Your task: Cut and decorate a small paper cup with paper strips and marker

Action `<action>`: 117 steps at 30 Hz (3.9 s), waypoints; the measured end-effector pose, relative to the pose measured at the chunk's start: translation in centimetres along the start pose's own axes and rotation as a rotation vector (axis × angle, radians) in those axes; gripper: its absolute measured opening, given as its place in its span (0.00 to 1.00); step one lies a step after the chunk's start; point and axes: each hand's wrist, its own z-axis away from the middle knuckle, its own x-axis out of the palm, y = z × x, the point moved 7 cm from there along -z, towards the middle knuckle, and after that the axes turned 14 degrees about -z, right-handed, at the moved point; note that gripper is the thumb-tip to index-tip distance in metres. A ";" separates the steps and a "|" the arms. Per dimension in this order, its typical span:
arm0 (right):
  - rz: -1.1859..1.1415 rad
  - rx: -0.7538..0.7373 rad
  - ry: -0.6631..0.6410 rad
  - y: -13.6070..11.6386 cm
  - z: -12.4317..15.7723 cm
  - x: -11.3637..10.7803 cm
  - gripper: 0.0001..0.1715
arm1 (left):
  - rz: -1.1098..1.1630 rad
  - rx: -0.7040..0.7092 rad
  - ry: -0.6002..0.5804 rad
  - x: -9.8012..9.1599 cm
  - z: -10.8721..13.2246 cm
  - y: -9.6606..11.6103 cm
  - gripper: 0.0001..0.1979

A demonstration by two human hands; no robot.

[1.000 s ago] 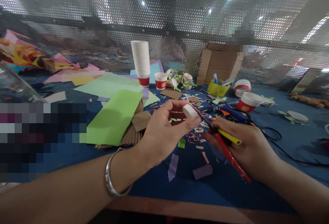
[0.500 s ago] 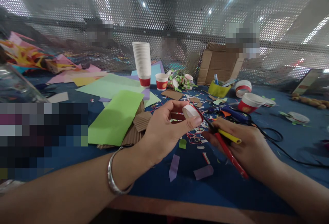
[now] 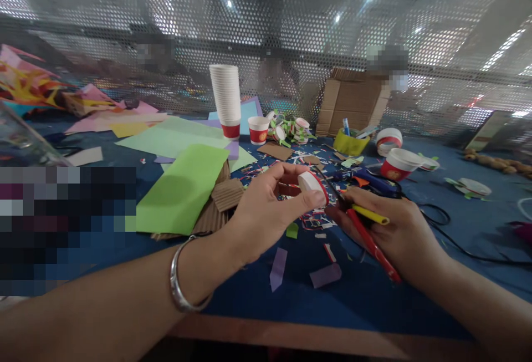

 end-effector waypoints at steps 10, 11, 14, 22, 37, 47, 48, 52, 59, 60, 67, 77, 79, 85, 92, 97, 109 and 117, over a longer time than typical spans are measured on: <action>-0.136 0.165 0.034 2.1 -0.2 -0.8 0.15 | 0.487 -0.228 -0.040 -0.1 -0.7 0.0 0.16; -0.142 0.180 0.022 2.3 -0.1 -0.7 0.15 | 0.494 -0.224 -0.048 -0.1 -0.6 0.1 0.17; -0.154 0.196 -0.031 2.5 -0.1 -0.3 0.17 | 0.518 -0.208 -0.091 0.1 -0.6 0.1 0.16; -0.025 0.002 -0.106 0.3 -0.5 0.0 0.24 | 0.500 -0.194 -0.157 0.2 -1.1 -0.5 0.12; 0.025 -0.085 -0.119 -0.3 -0.3 0.3 0.21 | 0.508 -0.164 -0.189 1.1 -0.9 -0.9 0.07; -0.011 -0.078 -0.091 -0.6 -0.2 0.1 0.15 | 0.512 -0.112 -0.211 1.6 -0.5 -0.3 0.06; -0.006 -0.089 -0.083 -0.6 -0.1 0.1 0.16 | 0.514 -0.104 -0.208 1.7 -0.5 -0.3 0.06; 0.037 -0.145 -0.072 -0.9 -0.1 -0.1 0.17 | 0.520 -0.059 -0.197 1.6 -0.5 -0.1 0.04; 0.088 -0.163 -0.080 -1.3 -0.3 -0.3 0.16 | 0.453 -0.086 -0.190 1.2 -0.6 -0.4 0.10; 0.097 -0.160 -0.085 -1.2 -0.3 -0.3 0.16 | 0.449 -0.093 -0.184 1.2 -0.7 -0.4 0.10; 0.124 -0.143 -0.083 -0.7 0.1 -0.3 0.19 | 0.381 -0.013 -0.167 1.0 -0.7 -0.4 0.17; 0.183 -0.196 -0.045 -1.0 0.2 -0.4 0.19 | 0.303 -0.002 -0.135 1.0 -0.3 -0.2 0.21; 0.192 -0.203 -0.041 -1.1 0.3 -0.5 0.19 | 0.273 0.000 -0.128 0.9 -0.2 -0.3 0.23; 0.164 -0.148 -0.045 -1.0 0.2 -0.4 0.16 | 0.261 0.017 -0.114 0.8 -0.2 -0.4 0.23; 0.201 -0.128 -0.047 -0.7 0.4 -0.5 0.20 | 0.210 0.099 -0.070 0.6 -0.3 0.5 0.22; 0.191 -0.132 -0.054 -0.6 0.1 -0.4 0.20 | 0.107 0.135 -0.029 0.1 -0.3 0.7 0.26; 0.125 -0.130 -0.098 -0.5 -0.1 0.1 0.19 | 0.055 0.055 -0.103 0.5 -0.5 -0.2 0.27; 0.113 -0.131 -0.061 -0.6 0.0 0.1 0.19 | 0.072 0.103 -0.082 0.7 -0.2 0.2 0.23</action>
